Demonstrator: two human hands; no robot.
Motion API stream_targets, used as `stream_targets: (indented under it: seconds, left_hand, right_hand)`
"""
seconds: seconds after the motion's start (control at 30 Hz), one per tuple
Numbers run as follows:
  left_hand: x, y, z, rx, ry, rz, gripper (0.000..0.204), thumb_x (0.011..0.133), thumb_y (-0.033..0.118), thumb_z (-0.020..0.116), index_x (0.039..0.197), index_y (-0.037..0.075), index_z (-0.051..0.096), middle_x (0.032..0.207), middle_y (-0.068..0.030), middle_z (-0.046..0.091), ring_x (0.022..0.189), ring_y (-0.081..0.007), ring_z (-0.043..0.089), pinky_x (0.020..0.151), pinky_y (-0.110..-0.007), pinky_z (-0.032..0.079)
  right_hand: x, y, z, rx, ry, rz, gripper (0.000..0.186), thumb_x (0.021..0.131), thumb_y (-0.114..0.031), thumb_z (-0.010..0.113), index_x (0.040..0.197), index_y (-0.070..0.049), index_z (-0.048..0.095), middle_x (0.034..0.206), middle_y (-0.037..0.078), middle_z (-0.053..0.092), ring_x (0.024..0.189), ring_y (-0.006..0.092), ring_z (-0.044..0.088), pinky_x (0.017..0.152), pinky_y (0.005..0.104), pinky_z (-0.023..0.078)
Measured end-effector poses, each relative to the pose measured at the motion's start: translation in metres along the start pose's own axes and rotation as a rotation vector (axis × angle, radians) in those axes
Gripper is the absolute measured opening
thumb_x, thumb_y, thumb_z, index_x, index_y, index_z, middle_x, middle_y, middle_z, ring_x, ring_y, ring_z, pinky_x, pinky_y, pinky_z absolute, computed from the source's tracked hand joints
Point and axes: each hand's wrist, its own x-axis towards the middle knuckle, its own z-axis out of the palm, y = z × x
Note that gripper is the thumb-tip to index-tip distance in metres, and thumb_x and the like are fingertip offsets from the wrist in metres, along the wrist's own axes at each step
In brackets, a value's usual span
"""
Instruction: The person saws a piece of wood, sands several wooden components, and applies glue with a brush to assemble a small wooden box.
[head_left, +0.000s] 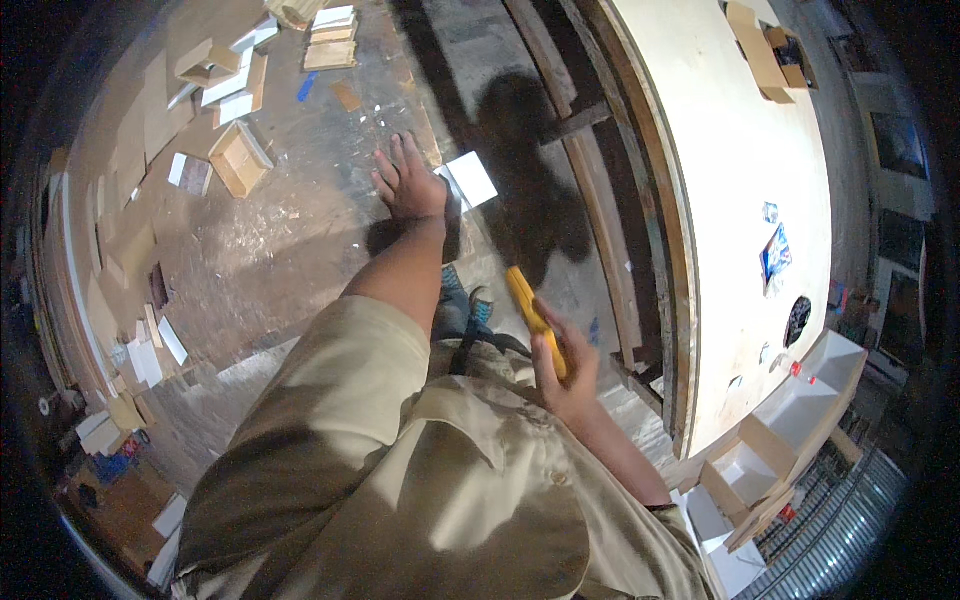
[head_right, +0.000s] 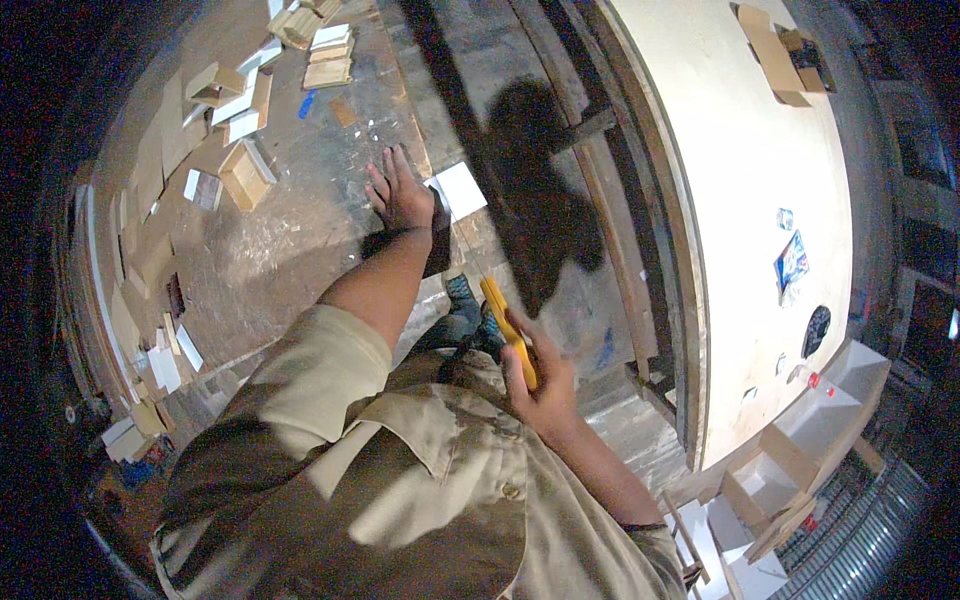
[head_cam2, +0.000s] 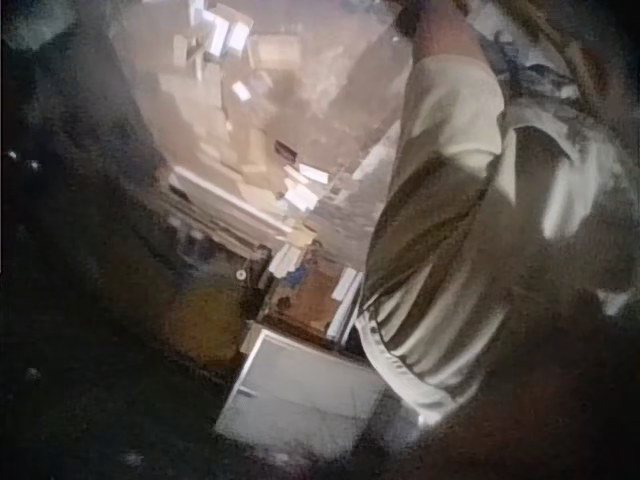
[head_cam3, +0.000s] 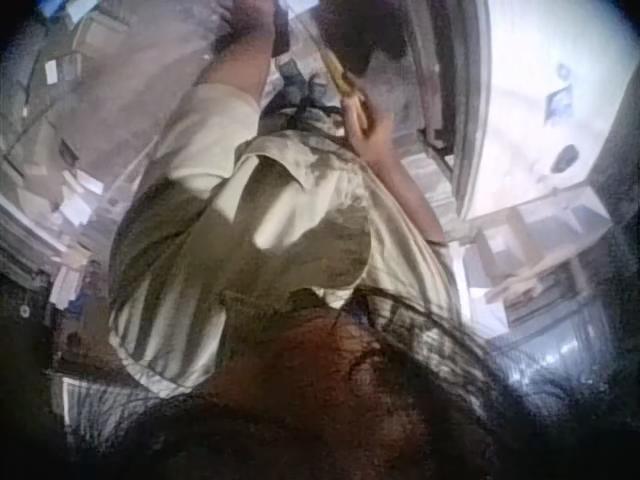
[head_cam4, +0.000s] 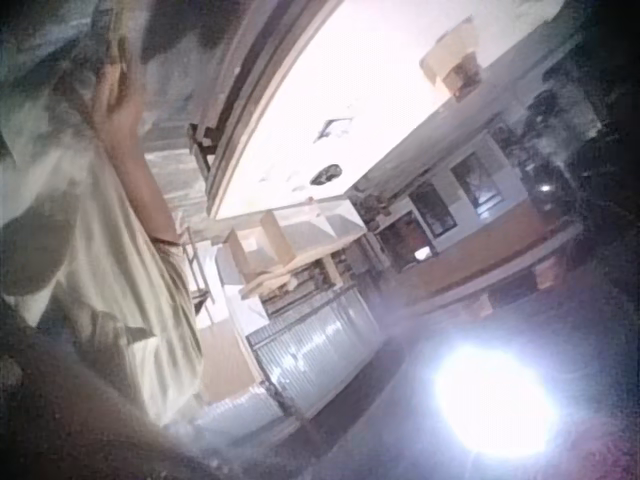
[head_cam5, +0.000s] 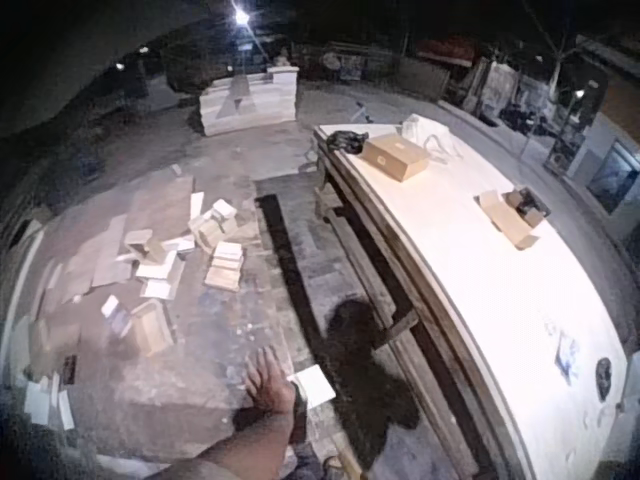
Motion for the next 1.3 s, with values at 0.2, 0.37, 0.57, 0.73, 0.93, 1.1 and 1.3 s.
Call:
stream_targets:
  seconds: [0.2, 0.37, 0.57, 0.73, 0.93, 1.1, 1.3]
  left_hand:
    - [-0.004, -0.005, -0.005, -0.106, 0.038, 0.011, 0.069, 0.086, 0.018, 0.052, 0.153, 0.018, 0.036, 0.158, -0.0057, 0.037, 0.149, -0.0367, 0.023, 0.120, -0.055, 0.013]
    - [-0.004, -0.005, -0.010, -0.054, 0.002, 0.015, 0.065, 0.091, 0.021, 0.049, 0.154, 0.018, 0.033, 0.160, -0.0067, 0.032, 0.150, -0.0382, 0.019, 0.121, -0.056, 0.009]
    - [-0.007, -0.005, -0.010, -0.003, -0.048, 0.046, 0.061, 0.098, 0.027, 0.046, 0.155, 0.017, 0.028, 0.162, -0.0092, 0.027, 0.150, -0.0422, 0.015, 0.120, -0.057, 0.008]
    - [-0.007, -0.005, -0.007, -0.028, -0.038, 0.105, 0.064, 0.099, 0.025, 0.044, 0.157, 0.016, 0.021, 0.163, -0.0098, 0.024, 0.150, -0.0447, 0.010, 0.121, -0.056, 0.003]
    - [-0.004, -0.009, -0.004, -0.088, 0.044, 0.105, 0.073, 0.091, 0.020, 0.052, 0.157, 0.012, 0.020, 0.156, -0.0128, 0.039, 0.149, -0.0418, 0.020, 0.122, -0.053, 0.010]
    - [-0.007, -0.002, -0.009, -0.148, 0.045, 0.099, 0.072, 0.090, 0.015, 0.048, 0.157, 0.012, 0.021, 0.154, -0.0132, 0.041, 0.150, -0.0378, 0.018, 0.123, -0.051, 0.006]
    - [-0.013, -0.003, -0.014, -0.139, -0.047, 0.047, 0.073, 0.089, 0.011, 0.047, 0.157, 0.013, 0.021, 0.157, -0.0104, 0.038, 0.152, -0.0327, 0.015, 0.125, -0.047, 0.003]
  right_hand:
    - [-0.019, 0.115, 0.011, -0.164, 0.043, -0.361, 0.044, 0.093, -0.007, 0.057, 0.136, 0.003, 0.051, 0.119, 0.023, 0.066, 0.108, 0.0293, 0.068, 0.095, 0.0361, 0.050]
    - [-0.021, 0.180, 0.017, -0.130, 0.153, -0.397, 0.045, 0.093, -0.017, 0.057, 0.130, 0.008, 0.053, 0.103, 0.018, 0.067, 0.083, 0.0234, 0.066, 0.079, 0.0322, 0.052]
    - [-0.021, 0.152, 0.026, -0.052, 0.165, -0.335, 0.049, 0.096, -0.019, 0.052, 0.134, 0.011, 0.053, 0.110, 0.019, 0.067, 0.078, 0.0150, 0.061, 0.076, 0.0275, 0.050]
    - [-0.022, 0.142, 0.023, -0.043, 0.124, -0.334, 0.047, 0.093, -0.007, 0.055, 0.137, 0.008, 0.051, 0.123, 0.025, 0.066, 0.104, 0.0266, 0.070, 0.088, 0.0312, 0.052]
    - [-0.011, 0.163, 0.023, -0.028, 0.168, -0.353, 0.049, 0.100, -0.022, 0.048, 0.137, 0.009, 0.051, 0.105, 0.011, 0.065, 0.070, 0.0069, 0.050, 0.065, 0.0211, 0.042]
    - [0.001, 0.148, 0.037, -0.051, 0.217, -0.425, 0.048, 0.100, -0.021, 0.049, 0.137, 0.009, 0.051, 0.106, 0.013, 0.066, 0.073, 0.0094, 0.053, 0.070, 0.0243, 0.046]
    - [0.007, 0.142, 0.038, 0.092, 0.170, -0.383, 0.044, 0.096, -0.007, 0.054, 0.137, 0.010, 0.049, 0.130, 0.025, 0.061, 0.116, 0.0270, 0.063, 0.099, 0.0347, 0.047]
